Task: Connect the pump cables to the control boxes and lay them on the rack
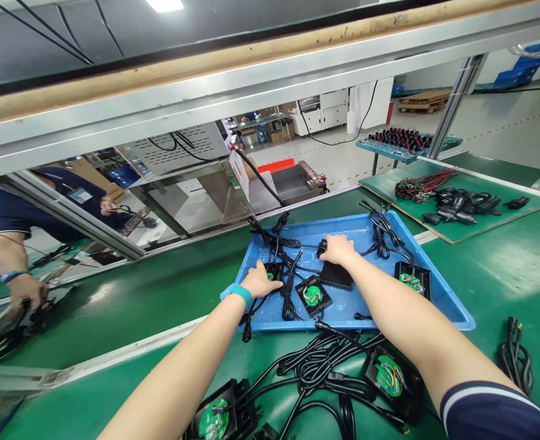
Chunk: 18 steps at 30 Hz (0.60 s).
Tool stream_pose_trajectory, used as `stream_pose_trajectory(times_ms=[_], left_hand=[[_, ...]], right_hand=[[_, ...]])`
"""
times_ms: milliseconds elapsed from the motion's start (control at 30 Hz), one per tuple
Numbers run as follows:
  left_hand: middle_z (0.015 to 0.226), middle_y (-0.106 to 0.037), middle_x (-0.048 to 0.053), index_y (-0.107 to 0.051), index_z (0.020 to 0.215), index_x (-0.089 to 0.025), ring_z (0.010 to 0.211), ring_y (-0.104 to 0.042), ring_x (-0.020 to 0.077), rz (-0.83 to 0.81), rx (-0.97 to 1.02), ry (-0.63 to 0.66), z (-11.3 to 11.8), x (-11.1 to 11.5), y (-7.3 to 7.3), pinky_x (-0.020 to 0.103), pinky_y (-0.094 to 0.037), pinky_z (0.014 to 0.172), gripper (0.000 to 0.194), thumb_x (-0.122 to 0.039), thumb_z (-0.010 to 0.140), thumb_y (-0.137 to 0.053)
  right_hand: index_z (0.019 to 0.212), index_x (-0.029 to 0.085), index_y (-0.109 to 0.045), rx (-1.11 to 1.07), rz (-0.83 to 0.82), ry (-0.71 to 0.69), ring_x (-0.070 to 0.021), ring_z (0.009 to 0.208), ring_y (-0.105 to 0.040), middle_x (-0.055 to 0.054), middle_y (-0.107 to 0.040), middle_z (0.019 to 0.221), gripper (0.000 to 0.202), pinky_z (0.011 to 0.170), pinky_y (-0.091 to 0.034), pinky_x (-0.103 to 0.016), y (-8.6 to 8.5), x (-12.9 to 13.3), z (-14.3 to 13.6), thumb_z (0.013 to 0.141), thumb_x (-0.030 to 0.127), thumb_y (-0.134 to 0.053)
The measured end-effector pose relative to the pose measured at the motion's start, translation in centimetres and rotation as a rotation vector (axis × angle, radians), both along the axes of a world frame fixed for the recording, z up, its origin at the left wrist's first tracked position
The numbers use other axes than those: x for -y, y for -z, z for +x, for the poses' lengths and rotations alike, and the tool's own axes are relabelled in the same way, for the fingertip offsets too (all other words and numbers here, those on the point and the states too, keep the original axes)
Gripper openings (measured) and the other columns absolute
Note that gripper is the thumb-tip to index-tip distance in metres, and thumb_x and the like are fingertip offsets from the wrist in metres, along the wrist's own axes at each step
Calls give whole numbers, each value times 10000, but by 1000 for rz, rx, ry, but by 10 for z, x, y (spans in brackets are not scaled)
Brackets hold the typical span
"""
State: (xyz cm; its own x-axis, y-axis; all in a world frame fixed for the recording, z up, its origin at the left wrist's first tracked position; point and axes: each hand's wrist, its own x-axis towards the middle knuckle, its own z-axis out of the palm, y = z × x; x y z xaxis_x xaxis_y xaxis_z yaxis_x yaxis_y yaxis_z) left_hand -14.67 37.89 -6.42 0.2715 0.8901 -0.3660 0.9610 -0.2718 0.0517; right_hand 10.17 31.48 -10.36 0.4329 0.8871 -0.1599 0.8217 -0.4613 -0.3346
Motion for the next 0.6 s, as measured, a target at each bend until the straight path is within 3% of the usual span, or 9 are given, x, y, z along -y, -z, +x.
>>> stream_pose_trajectory(times_ms=[100, 333, 467, 600], left_hand=[[1446, -451, 317, -179, 1530, -1, 1315, -529, 376, 27, -11, -25, 6, 4, 1, 389, -452, 1048, 994, -458, 800, -677], [1475, -407, 307, -83, 1553, -47, 1295, -545, 371, 69, -2, -38, 10, 2, 5, 404, -468, 1024, 1126, -467, 728, -724], [1405, -519, 251, -158, 1539, -82, 1253, -585, 323, 51, 2, -28, 12, -4, 8, 349, -481, 998, 1107, -419, 677, -764], [1417, -496, 277, -213, 1519, -91, 1264, -569, 379, 74, -17, -45, 14, -5, 12, 415, -478, 999, 1078, -409, 656, -775]], right_hand=[[1193, 150, -610, 50, 27, 93, -340, 1191, -519, -169, -621, 1219, 507, 948, -451, -514, -2, -1, -2, 762, 392, -723], [1190, 143, -630, 51, -12, 148, -330, 1202, -524, -184, -637, 1211, 482, 942, -447, -488, -2, -2, -1, 792, 402, -714], [1125, 145, -679, 50, -76, 178, -332, 1167, -568, -180, -663, 1171, 461, 945, -434, -476, -9, -2, 6, 775, 441, -732], [1077, 155, -704, 39, -170, 137, -308, 1086, -628, -154, -691, 1125, 435, 976, -411, -472, -16, 0, 12, 733, 414, -768]])
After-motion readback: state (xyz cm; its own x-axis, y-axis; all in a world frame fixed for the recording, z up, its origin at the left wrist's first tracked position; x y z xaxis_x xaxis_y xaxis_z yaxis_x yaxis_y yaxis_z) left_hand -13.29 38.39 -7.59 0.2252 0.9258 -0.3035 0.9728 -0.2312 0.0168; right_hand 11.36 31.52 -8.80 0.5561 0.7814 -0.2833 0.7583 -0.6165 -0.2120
